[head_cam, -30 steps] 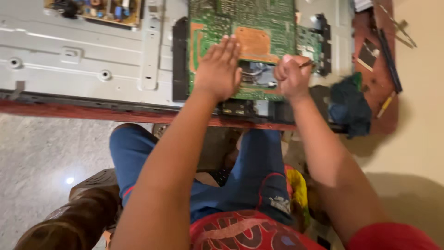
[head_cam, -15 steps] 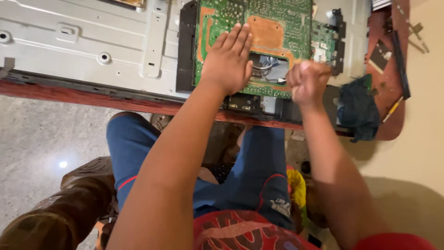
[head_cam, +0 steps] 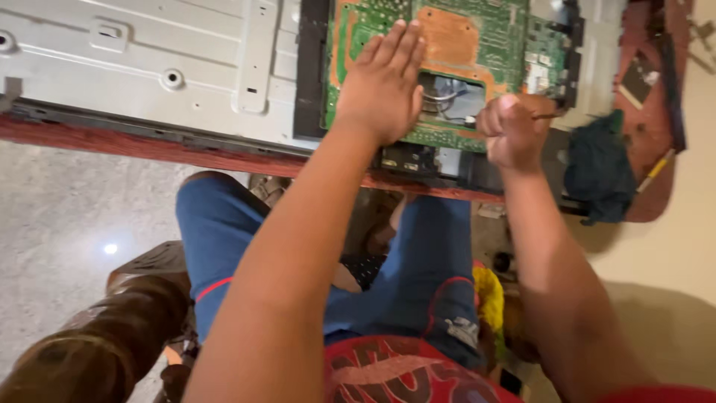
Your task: The person uses a screwdriver to remove screws from a green circuit board placed on a table. The person repeatedly unscrews fasteners around the board's edges and center, then sets the screwdriver down.
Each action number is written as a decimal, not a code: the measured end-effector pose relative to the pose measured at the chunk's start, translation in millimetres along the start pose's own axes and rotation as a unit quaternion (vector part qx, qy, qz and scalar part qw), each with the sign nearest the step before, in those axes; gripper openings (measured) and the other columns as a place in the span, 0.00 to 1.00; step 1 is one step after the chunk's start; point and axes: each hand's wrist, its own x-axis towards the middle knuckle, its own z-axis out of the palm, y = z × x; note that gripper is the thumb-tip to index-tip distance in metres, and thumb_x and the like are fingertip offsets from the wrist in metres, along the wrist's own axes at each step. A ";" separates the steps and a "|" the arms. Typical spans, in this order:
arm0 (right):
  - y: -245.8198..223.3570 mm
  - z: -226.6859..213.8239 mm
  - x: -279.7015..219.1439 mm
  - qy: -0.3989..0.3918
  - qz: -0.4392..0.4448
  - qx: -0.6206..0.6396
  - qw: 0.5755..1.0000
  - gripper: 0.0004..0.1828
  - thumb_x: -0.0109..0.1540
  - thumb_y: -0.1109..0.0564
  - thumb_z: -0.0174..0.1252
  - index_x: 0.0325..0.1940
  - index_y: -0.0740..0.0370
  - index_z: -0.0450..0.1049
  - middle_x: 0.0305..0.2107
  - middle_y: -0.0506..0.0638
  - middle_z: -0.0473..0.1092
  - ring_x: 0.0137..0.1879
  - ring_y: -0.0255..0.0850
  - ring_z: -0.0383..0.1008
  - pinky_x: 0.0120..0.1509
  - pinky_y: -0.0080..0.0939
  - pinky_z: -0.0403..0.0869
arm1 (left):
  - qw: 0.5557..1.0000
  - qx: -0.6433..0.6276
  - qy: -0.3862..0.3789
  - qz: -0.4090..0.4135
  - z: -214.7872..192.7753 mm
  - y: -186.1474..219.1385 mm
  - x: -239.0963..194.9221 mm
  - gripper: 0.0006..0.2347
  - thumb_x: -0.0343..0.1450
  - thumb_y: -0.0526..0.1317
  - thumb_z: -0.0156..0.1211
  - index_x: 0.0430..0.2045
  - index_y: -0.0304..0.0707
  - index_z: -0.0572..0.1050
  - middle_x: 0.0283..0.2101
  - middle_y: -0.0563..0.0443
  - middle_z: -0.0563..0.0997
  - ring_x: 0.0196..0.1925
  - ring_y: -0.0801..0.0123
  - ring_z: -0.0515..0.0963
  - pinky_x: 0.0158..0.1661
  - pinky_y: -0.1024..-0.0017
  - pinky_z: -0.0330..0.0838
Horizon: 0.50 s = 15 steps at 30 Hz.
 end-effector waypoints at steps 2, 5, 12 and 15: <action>1.2 -3.6 9.3 -0.006 -0.008 -0.022 1.000 0.26 0.73 0.51 0.53 0.24 0.57 0.52 0.16 0.46 0.52 0.17 0.34 0.48 0.23 0.36 0.51 | 1.000 0.009 -0.002 -0.003 0.7 0.3 0.2 0.29 0.77 0.50 0.37 0.72 0.31 0.53 0.77 0.42 0.50 0.79 0.55 0.47 0.73 0.58 0.42; 4.6 -13.9 35.2 0.058 0.022 -0.012 0.998 0.25 0.73 0.53 0.54 0.24 0.57 0.53 0.16 0.48 0.53 0.20 0.40 0.52 0.21 0.42 0.56 | 1.000 0.015 0.001 -0.001 -0.7 3.0 4.2 0.29 0.76 0.49 0.38 0.72 0.31 0.54 0.76 0.42 0.51 0.78 0.55 0.48 0.72 0.58 0.43; -6.1 0.3 0.4 0.069 0.021 0.027 0.997 0.25 0.72 0.55 0.56 0.29 0.57 0.49 0.17 0.45 0.50 0.18 0.36 0.48 0.22 0.40 0.51 | 1.000 -0.009 0.011 0.000 -3.7 1.6 2.3 0.29 0.75 0.50 0.40 0.71 0.31 0.55 0.76 0.42 0.52 0.77 0.56 0.49 0.71 0.58 0.43; -6.7 -3.1 2.4 0.043 0.010 0.018 0.999 0.26 0.73 0.52 0.54 0.25 0.55 0.49 0.14 0.45 0.49 0.16 0.34 0.46 0.21 0.38 0.49 | 1.000 -0.001 0.007 -0.003 -1.5 -0.1 2.4 0.29 0.76 0.49 0.40 0.71 0.31 0.56 0.77 0.42 0.53 0.78 0.56 0.50 0.73 0.57 0.44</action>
